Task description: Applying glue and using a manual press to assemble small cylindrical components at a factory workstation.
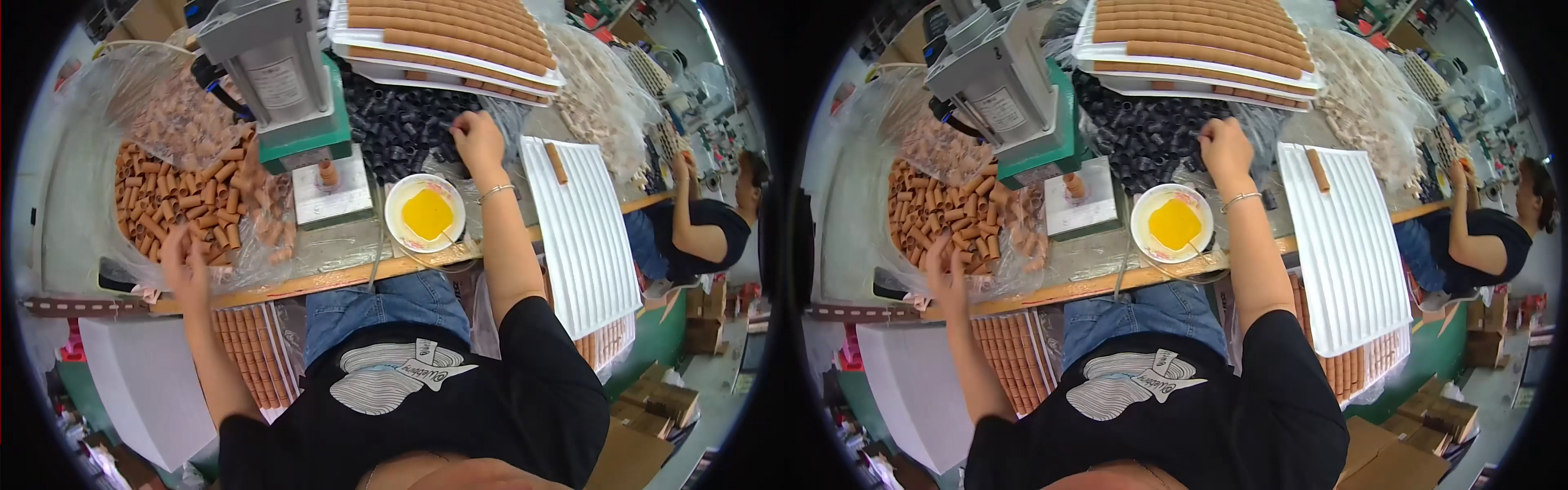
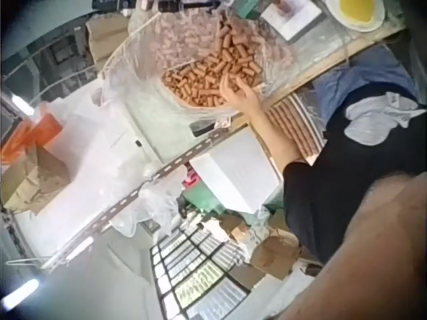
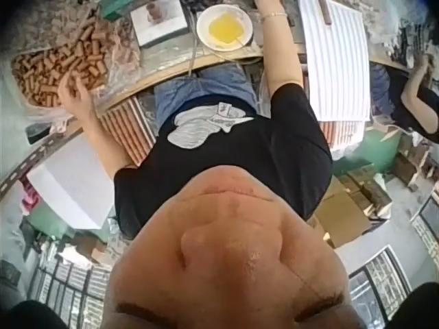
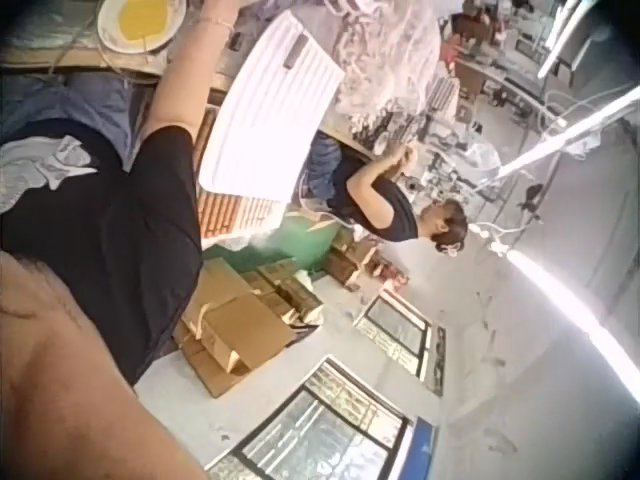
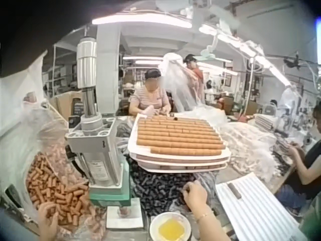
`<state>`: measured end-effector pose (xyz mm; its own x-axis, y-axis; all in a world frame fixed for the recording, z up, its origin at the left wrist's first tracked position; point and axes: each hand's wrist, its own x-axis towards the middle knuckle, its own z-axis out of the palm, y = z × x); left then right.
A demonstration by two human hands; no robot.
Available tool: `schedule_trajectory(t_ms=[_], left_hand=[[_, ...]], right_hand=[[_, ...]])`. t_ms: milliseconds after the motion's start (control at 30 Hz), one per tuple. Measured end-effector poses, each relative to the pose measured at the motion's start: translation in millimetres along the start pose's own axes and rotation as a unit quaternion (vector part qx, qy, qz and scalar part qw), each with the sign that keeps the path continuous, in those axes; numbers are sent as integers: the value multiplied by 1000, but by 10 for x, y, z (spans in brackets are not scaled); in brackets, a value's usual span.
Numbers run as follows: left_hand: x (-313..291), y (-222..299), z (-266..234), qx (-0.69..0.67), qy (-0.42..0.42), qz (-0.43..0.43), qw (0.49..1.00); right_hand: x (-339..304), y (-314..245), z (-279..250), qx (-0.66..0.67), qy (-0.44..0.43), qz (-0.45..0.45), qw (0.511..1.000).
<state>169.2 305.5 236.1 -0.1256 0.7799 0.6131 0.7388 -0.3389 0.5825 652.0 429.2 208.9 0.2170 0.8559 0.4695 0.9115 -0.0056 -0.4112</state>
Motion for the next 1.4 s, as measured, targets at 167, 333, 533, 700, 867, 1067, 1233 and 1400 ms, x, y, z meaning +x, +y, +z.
schedule_trajectory(t_ms=[167, 333, 533, 700, 867, 1067, 1233, 1400], left_hand=[[713, -165, 813, 110, -118, 132, 978], [800, -228, 1061, 133, -141, 97, 976], [757, -82, 818, 158, -222, 216, 938], [591, 58, 664, 201, -289, 92, 931], [470, -99, 569, 226, -236, 159, 932], [85, 513, 499, -192, -162, -111, 962], [-79, 1145, 947, -349, -235, -95, 902], [-140, 1373, 1141, -340, -254, -97, 900]], right_hand=[[79, -46, 7, -32, -77, 135, 987], [71, 241, 200, 143, -2, 125, 982], [-365, 150, -280, 333, 2, 70, 940], [-967, -219, -706, 252, -132, -67, 956], [-1165, -443, -702, 171, -107, -192, 960], [-1241, -421, -533, 86, -111, -274, 951], [-1211, -447, -625, 186, -110, -197, 956], [-1096, -750, -790, 469, -162, -12, 868]])
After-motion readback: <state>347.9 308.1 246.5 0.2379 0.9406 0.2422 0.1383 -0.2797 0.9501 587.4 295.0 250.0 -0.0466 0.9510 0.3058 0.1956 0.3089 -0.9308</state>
